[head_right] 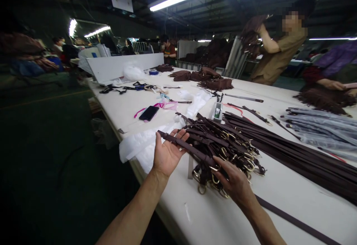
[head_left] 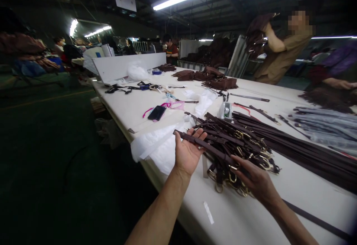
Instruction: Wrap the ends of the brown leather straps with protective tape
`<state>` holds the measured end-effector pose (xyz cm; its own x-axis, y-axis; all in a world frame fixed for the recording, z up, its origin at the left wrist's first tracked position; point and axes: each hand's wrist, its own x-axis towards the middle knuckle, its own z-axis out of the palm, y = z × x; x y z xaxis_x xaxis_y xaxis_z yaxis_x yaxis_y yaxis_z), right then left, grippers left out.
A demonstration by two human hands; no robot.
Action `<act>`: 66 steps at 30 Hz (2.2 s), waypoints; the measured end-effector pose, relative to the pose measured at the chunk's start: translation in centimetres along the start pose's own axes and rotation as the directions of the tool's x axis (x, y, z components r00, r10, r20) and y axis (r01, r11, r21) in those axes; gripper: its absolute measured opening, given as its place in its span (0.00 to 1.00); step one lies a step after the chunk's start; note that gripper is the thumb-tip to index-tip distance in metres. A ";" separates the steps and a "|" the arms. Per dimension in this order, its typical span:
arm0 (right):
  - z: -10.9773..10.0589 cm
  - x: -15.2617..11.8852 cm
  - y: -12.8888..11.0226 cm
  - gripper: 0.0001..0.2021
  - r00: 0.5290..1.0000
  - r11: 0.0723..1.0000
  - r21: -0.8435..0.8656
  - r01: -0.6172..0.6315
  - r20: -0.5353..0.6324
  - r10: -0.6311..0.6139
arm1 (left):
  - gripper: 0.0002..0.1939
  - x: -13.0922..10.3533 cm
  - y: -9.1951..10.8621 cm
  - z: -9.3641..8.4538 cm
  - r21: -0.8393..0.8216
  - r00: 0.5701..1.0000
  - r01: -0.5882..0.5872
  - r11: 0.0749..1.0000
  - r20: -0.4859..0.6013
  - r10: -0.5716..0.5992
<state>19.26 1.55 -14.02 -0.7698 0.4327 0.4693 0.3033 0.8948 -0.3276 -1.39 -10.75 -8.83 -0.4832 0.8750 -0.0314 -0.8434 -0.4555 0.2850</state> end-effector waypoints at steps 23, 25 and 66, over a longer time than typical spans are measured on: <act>1.6 0.6 -5.9 0.20 0.999 0.989 0.150 -0.014 -0.030 0.019 | 0.15 -4.5 -5.3 0.8 0.488 0.995 -0.098 0.867 0.080 0.068; 1.6 0.3 -5.8 0.21 0.999 0.990 0.141 -0.033 0.008 0.032 | 0.17 -4.4 -4.9 0.6 0.469 0.995 -0.095 0.878 0.072 0.070; -0.3 0.0 -7.4 0.23 0.991 0.961 0.243 0.136 -0.050 -0.127 | 0.13 -5.5 -6.7 -2.1 0.701 0.996 -0.085 0.708 0.078 0.043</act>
<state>17.12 -5.06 -11.34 -0.7729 0.3203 0.5478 0.0506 0.8916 -0.4500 6.46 -12.85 -12.64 -0.4990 0.8648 0.0552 -0.3909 -0.2815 0.8763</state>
